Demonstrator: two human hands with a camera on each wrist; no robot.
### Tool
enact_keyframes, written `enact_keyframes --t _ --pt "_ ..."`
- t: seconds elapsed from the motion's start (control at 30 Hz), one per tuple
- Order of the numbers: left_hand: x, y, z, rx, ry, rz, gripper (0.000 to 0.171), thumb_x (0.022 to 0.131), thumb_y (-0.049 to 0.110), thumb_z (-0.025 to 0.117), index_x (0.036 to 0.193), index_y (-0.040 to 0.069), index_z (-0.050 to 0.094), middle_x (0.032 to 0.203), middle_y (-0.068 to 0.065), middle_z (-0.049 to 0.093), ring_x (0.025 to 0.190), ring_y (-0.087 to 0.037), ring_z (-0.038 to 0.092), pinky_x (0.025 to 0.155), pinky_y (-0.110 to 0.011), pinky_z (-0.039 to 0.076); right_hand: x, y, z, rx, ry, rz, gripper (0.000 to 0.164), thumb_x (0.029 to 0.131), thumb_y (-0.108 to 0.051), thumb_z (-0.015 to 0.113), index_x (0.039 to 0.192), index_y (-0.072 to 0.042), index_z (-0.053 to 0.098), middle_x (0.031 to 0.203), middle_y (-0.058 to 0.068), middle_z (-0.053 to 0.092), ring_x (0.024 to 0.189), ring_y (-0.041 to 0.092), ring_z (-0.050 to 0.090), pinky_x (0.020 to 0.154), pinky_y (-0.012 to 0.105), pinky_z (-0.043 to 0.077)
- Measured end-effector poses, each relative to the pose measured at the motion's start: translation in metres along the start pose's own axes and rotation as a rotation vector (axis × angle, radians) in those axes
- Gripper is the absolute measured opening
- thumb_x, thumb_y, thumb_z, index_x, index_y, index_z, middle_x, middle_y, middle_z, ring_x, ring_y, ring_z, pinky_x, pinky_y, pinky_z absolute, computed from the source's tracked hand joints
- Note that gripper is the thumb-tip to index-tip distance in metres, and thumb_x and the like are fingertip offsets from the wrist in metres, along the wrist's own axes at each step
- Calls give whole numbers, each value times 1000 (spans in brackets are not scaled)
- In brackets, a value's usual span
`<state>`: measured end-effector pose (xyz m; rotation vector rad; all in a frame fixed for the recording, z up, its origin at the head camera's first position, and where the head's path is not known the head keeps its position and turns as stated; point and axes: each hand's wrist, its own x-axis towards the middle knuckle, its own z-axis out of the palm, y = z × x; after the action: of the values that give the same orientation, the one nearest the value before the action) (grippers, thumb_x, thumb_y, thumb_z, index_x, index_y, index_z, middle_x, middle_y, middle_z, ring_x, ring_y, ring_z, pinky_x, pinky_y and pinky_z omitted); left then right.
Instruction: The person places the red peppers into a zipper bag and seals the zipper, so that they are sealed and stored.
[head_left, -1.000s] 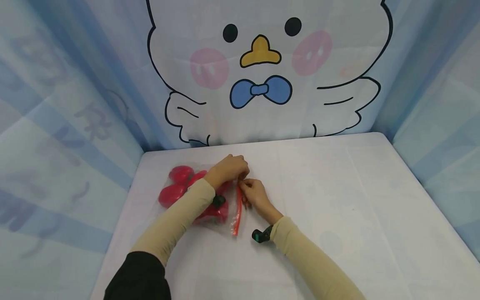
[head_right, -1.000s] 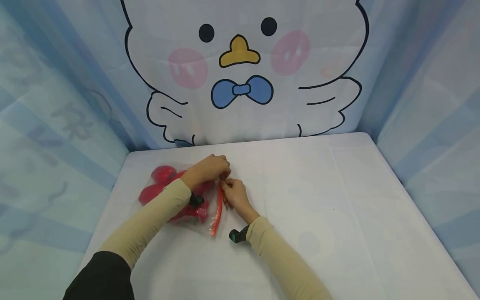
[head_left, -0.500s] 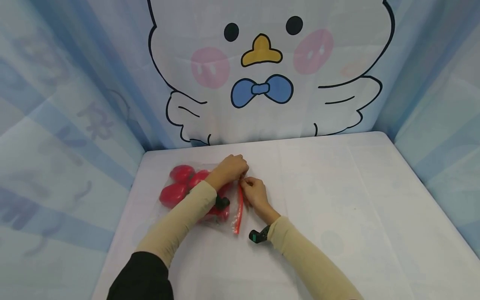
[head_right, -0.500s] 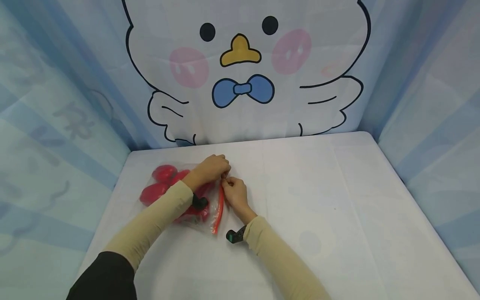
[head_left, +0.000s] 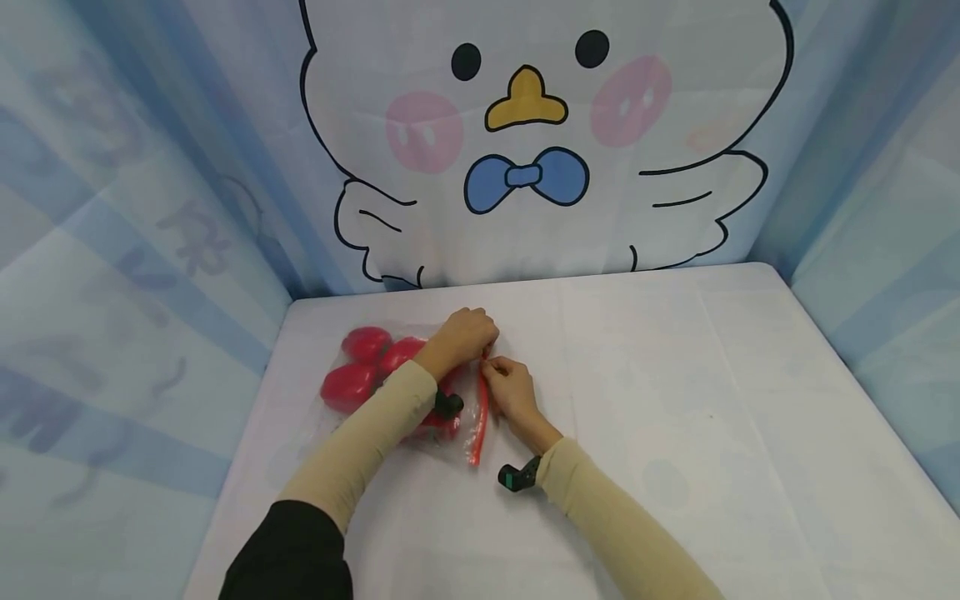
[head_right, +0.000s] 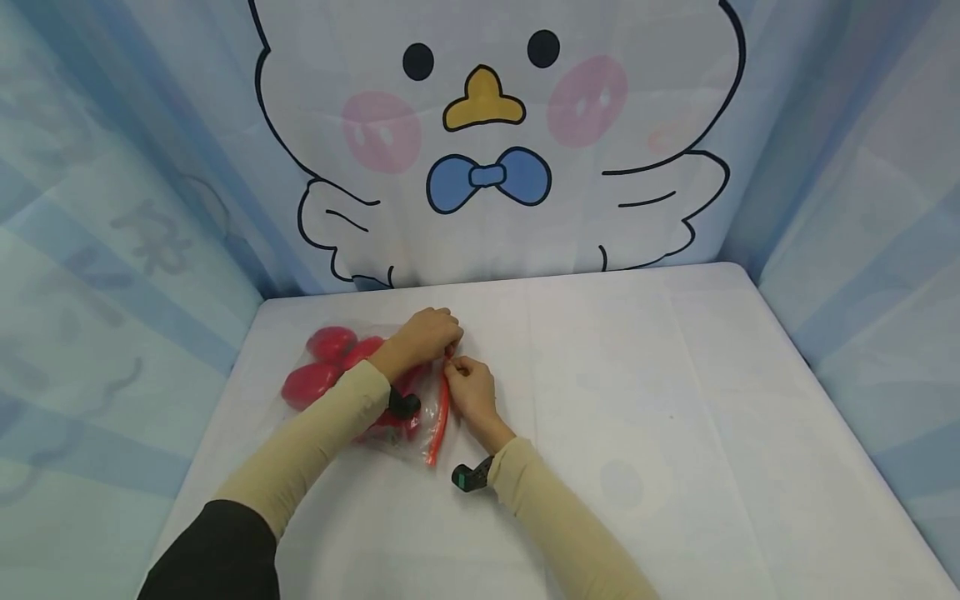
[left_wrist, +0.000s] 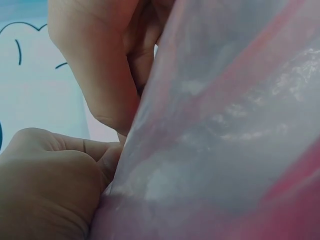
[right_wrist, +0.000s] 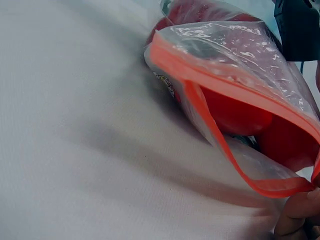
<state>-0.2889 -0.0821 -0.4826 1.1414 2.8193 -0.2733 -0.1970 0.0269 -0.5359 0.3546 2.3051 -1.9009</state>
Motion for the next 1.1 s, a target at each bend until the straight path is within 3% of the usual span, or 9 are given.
enact_keyframes --t 0.43,0.77,1.1 --pt "3 2 0 -18 -6 -9 8 91 12 75 87 14 81 97 -4 77 98 -26 63 89 -40 53 -7 3 -2 49 -14 7 21 101 -21 58 98 -5 71 58 -6 44 39 8 35 38 22 31" --pt "-6 1 0 -98 26 -21 10 90 7 75 89 15 81 94 -3 77 96 -25 63 91 -40 53 -4 3 -1 65 -80 -13 26 105 -22 58 98 0 69 58 -4 44 41 8 38 39 22 32" --pt "-3 4 -1 -78 10 -19 10 92 9 74 92 15 82 97 -3 78 97 -25 63 91 -39 53 2 2 -3 78 -68 -4 27 105 -22 57 98 2 68 54 -5 42 37 6 36 38 22 31"
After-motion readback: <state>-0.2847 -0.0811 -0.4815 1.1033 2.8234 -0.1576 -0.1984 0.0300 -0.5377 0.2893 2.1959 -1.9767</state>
